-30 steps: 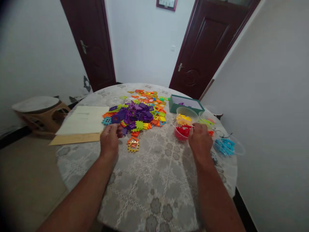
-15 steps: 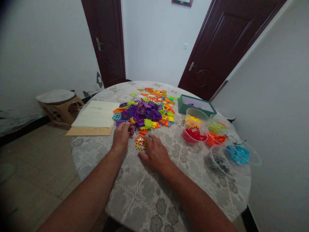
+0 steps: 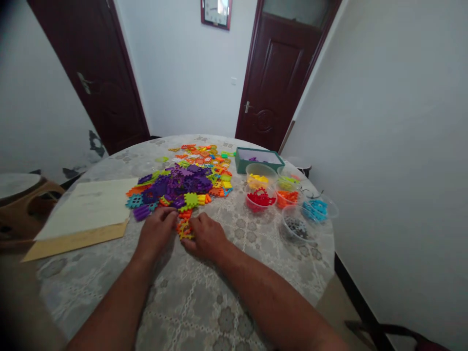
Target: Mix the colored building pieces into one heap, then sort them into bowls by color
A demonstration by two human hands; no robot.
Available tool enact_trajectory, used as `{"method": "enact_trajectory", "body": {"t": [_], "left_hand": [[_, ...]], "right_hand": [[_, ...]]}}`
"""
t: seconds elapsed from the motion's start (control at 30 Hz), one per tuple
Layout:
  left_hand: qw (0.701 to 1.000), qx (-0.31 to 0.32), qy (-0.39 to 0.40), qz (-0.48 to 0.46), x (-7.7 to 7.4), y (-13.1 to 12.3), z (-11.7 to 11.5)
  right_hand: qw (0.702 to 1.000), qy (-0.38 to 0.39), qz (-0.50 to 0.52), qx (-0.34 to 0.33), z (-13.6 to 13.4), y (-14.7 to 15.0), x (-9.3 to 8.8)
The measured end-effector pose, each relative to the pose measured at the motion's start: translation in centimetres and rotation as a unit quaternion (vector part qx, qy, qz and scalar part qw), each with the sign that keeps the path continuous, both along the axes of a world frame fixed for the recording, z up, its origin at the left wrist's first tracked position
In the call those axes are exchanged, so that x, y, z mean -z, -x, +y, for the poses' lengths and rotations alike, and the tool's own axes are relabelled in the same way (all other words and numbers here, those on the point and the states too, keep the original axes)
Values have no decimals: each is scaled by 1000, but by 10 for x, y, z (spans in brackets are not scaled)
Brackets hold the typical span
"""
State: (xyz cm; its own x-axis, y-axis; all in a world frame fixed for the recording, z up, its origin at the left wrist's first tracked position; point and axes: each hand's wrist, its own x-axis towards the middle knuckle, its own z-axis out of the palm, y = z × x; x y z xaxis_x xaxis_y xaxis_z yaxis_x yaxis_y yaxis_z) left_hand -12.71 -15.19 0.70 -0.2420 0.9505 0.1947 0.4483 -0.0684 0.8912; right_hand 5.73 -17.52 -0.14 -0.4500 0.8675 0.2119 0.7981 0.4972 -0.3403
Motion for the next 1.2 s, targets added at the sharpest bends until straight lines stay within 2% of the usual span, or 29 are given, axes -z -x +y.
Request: {"method": "enact_trajectory", "body": {"t": [0.13, 0.27, 0.4, 0.53, 0.67, 0.77, 0.83, 0.87, 0.93, 1.03, 1.2], "left_hand": [[993, 49, -12, 108, 2, 1, -2], [975, 107, 2, 193, 10, 5, 3], [944, 155, 4, 290, 15, 7, 3], [932, 173, -11, 317, 15, 5, -1], [939, 177, -8, 295, 17, 3, -3], [944, 184, -18, 272, 22, 3, -3], [947, 184, -39, 262, 25, 2, -3], [947, 182, -49, 260, 26, 2, -4], [946, 176, -58, 267, 25, 0, -6], [936, 175, -38, 303, 18, -4, -10], [923, 170, -24, 345, 12, -8, -14]], "right_hand": [[1000, 1, 7, -7, 0, -4, 1], [999, 16, -30, -14, -3, -12, -10], [996, 64, -68, -14, -5, -35, -34], [994, 78, -69, 12, -1, -76, -67], [993, -10, -46, 106, 25, -123, -97], [960, -144, 1, 239, 55, -151, -105], [923, -222, 38, 311, 72, -163, -102], [910, -247, 51, 328, 78, -167, -98], [903, -272, 68, 327, 81, -169, -85], [919, -271, 89, 272, 71, -156, -62], [954, -221, 138, 151, 33, -112, -29]]}}
